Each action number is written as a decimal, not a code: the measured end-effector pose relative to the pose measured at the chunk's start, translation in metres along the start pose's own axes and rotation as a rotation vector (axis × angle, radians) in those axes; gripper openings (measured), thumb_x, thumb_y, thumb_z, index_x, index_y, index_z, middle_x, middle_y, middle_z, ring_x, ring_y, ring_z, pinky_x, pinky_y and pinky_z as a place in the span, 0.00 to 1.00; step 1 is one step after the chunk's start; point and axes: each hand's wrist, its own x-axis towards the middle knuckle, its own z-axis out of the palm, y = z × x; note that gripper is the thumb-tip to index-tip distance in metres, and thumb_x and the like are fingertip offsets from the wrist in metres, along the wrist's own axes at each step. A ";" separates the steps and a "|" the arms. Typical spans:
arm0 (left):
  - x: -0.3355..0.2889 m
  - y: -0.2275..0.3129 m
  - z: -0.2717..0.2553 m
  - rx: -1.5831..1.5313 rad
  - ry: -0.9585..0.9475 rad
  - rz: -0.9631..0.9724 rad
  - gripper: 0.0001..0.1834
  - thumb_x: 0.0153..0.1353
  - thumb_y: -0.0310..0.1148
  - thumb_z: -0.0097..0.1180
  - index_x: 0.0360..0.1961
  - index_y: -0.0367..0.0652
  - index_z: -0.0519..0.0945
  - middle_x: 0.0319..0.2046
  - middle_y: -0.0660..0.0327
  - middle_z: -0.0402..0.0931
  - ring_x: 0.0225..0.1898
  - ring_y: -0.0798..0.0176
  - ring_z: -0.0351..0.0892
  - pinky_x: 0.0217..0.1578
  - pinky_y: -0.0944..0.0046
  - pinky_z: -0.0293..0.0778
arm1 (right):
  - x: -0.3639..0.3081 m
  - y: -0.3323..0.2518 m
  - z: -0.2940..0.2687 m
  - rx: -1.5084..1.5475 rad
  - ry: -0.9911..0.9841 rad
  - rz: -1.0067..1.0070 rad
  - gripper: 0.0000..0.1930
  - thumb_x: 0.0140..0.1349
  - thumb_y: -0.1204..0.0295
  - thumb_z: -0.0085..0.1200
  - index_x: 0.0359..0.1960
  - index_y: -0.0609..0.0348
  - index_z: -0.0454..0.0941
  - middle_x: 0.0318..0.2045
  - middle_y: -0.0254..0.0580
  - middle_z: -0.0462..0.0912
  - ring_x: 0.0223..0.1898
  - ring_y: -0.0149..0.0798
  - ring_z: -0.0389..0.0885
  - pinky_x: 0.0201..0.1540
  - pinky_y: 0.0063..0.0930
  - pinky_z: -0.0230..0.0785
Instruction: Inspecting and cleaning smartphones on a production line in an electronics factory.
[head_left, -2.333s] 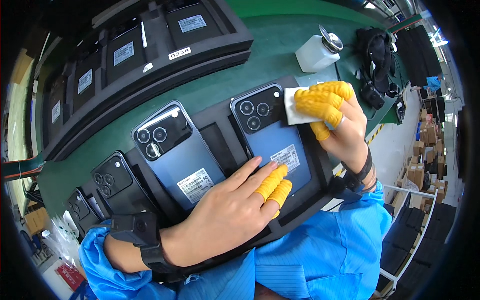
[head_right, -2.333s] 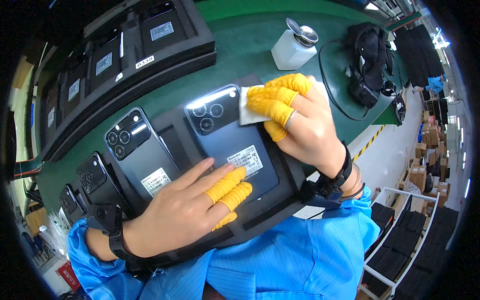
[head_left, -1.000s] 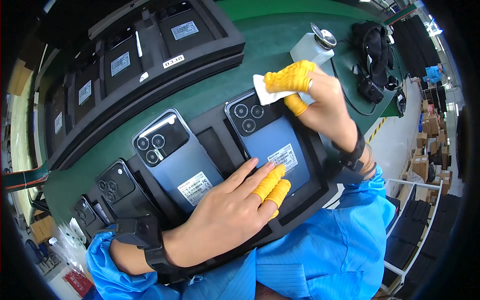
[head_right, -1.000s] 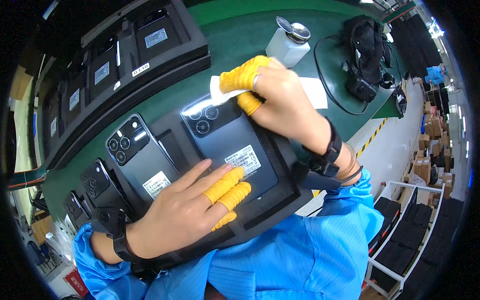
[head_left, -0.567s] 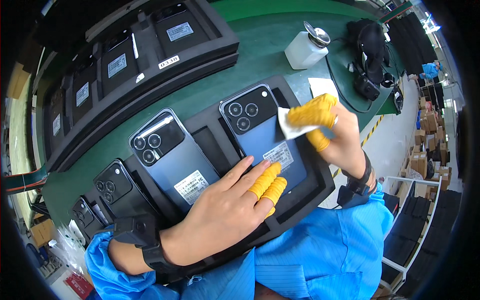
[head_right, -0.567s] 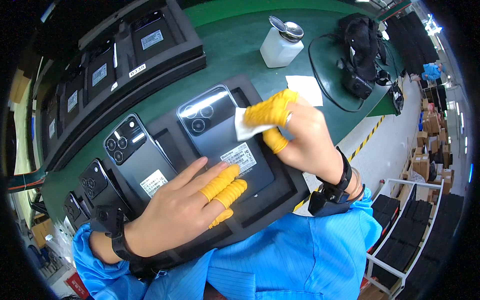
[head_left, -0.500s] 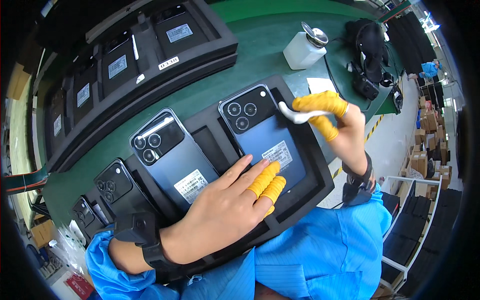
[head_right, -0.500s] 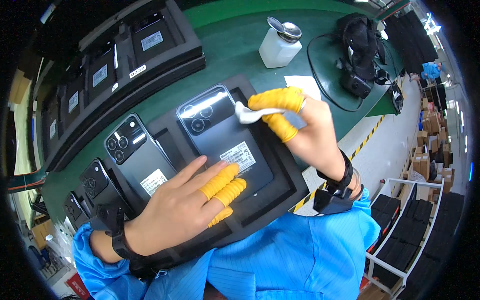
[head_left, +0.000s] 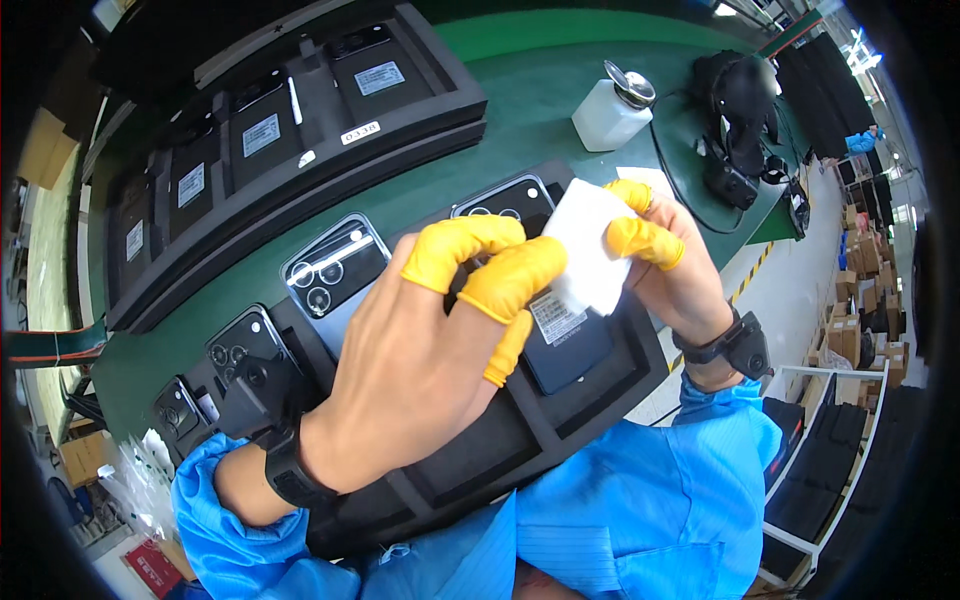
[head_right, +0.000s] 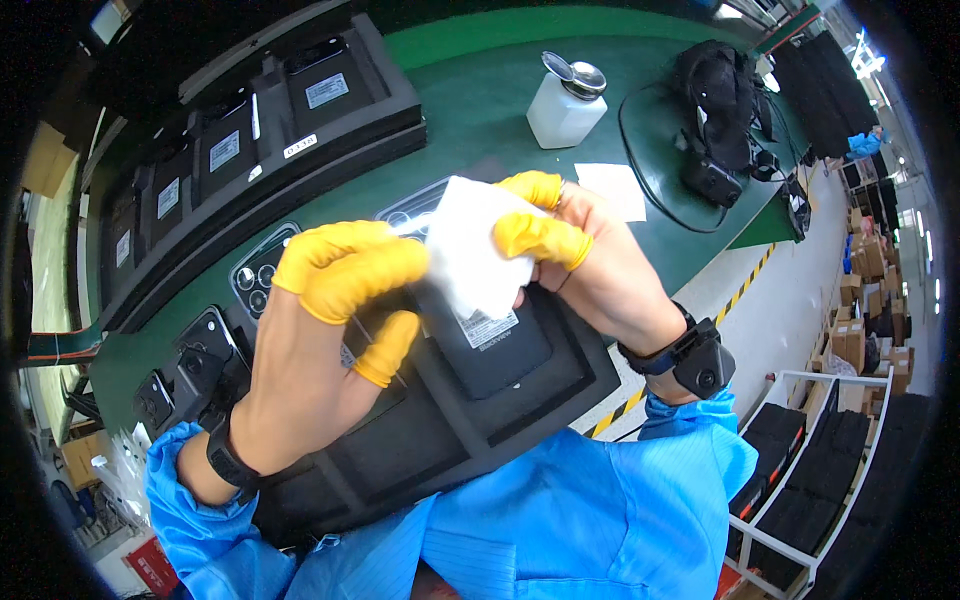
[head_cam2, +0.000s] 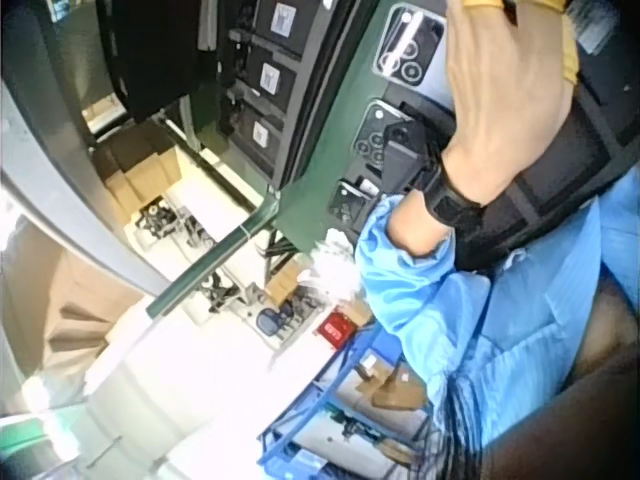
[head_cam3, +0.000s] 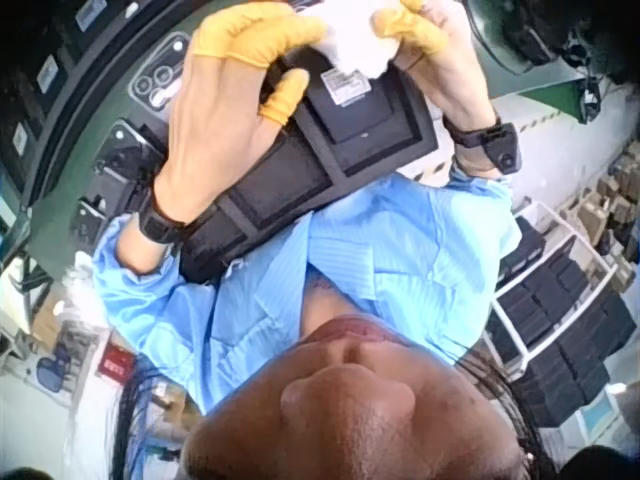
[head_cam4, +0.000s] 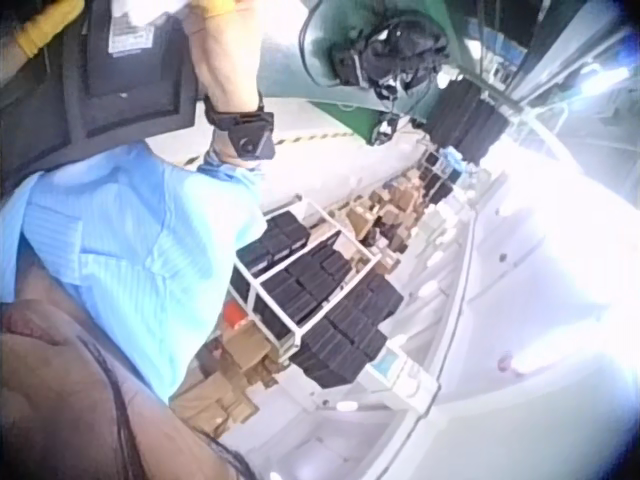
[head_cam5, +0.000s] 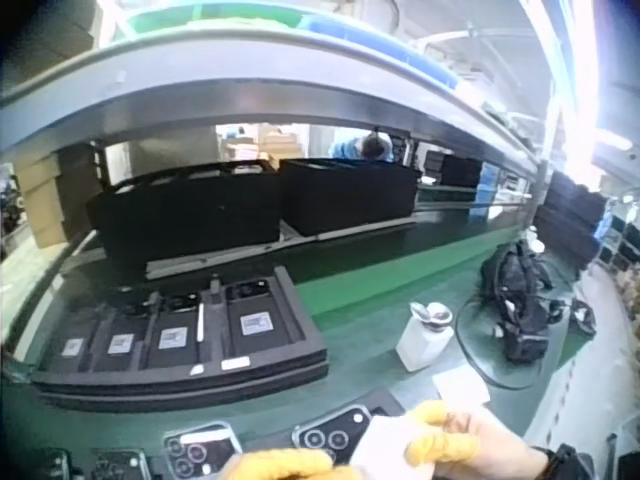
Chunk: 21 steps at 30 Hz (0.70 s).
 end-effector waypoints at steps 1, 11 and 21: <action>0.001 -0.001 0.000 -0.006 -0.025 -0.001 0.24 0.50 0.27 0.68 0.50 0.43 0.78 0.48 0.52 0.75 0.51 0.45 0.76 0.51 0.52 0.73 | 0.000 0.002 0.003 0.013 -0.010 0.028 0.18 0.67 0.66 0.57 0.53 0.63 0.74 0.40 0.35 0.83 0.37 0.28 0.83 0.39 0.24 0.77; 0.000 0.000 -0.005 -0.120 -0.121 -0.201 0.24 0.59 0.37 0.66 0.50 0.36 0.72 0.48 0.52 0.77 0.48 0.49 0.78 0.51 0.56 0.73 | 0.002 -0.001 0.024 -0.325 -0.148 -0.148 0.11 0.64 0.76 0.59 0.47 0.66 0.81 0.44 0.36 0.83 0.46 0.30 0.79 0.51 0.25 0.71; 0.014 -0.013 -0.014 -0.901 -0.133 -0.456 0.19 0.69 0.35 0.53 0.56 0.36 0.71 0.50 0.55 0.77 0.55 0.61 0.76 0.60 0.62 0.68 | 0.002 -0.016 0.028 -0.568 0.027 -0.228 0.09 0.66 0.74 0.57 0.45 0.65 0.81 0.41 0.39 0.85 0.41 0.30 0.82 0.47 0.23 0.72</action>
